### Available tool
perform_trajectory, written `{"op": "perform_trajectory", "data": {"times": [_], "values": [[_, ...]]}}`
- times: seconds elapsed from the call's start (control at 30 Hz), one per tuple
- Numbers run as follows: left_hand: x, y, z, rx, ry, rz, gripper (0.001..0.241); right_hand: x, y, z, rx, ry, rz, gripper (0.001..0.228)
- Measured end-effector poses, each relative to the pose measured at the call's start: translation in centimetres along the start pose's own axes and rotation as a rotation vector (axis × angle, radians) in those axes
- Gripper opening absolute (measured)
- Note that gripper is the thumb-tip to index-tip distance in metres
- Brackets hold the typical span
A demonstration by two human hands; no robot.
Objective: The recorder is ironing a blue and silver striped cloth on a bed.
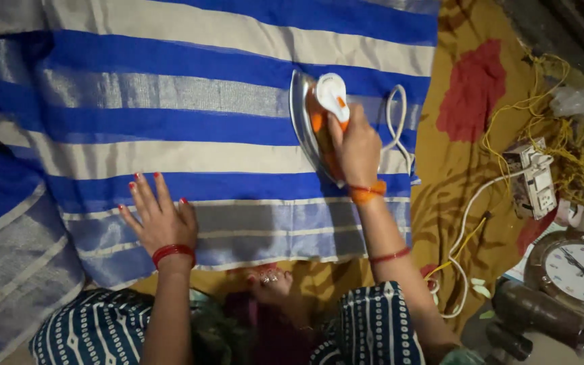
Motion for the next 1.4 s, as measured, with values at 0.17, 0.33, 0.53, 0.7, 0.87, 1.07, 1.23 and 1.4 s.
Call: {"op": "perform_trajectory", "data": {"times": [0.17,0.33,0.53,0.7,0.87,1.07,1.23,1.4], "values": [[-0.4,0.2,0.3,0.025,0.008,0.009,0.072,-0.2,-5.9,0.6,0.044,0.021,-0.059,0.034],[-0.4,0.1,0.5,0.038,0.015,0.008,0.074,-0.1,-6.5,0.1,0.061,-0.009,-0.063,0.034],[-0.1,0.7,0.4,0.071,0.034,0.046,0.072,2.0,-1.4,-1.4,0.072,-0.03,0.006,0.034],[0.9,0.5,-0.6,0.07,0.029,0.054,0.071,3.9,-1.4,-1.6,0.08,0.018,0.041,0.034],[0.5,0.2,-0.8,0.066,0.057,0.021,0.07,4.7,-5.3,-1.4,0.134,0.09,0.012,0.036],[0.0,0.0,-0.7,0.057,0.067,0.01,0.071,6.0,-9.7,-1.6,0.191,0.113,0.074,0.038],[-0.3,0.3,-0.4,0.064,0.065,0.019,0.07,6.2,-7.3,-2.0,0.208,0.086,0.091,0.037],[0.5,0.4,-0.7,0.078,0.054,0.049,0.069,7.3,-3.8,-3.7,0.227,0.096,0.146,0.036]]}}
Point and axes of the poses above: each hand's wrist, its own y-axis away from the middle knuckle, its own z-axis out of the palm, x = y × z, the point moved 10 cm from there along -y, towards the middle knuckle, and after that the axes turned 8 degrees about -y, right-handed, at the moved point
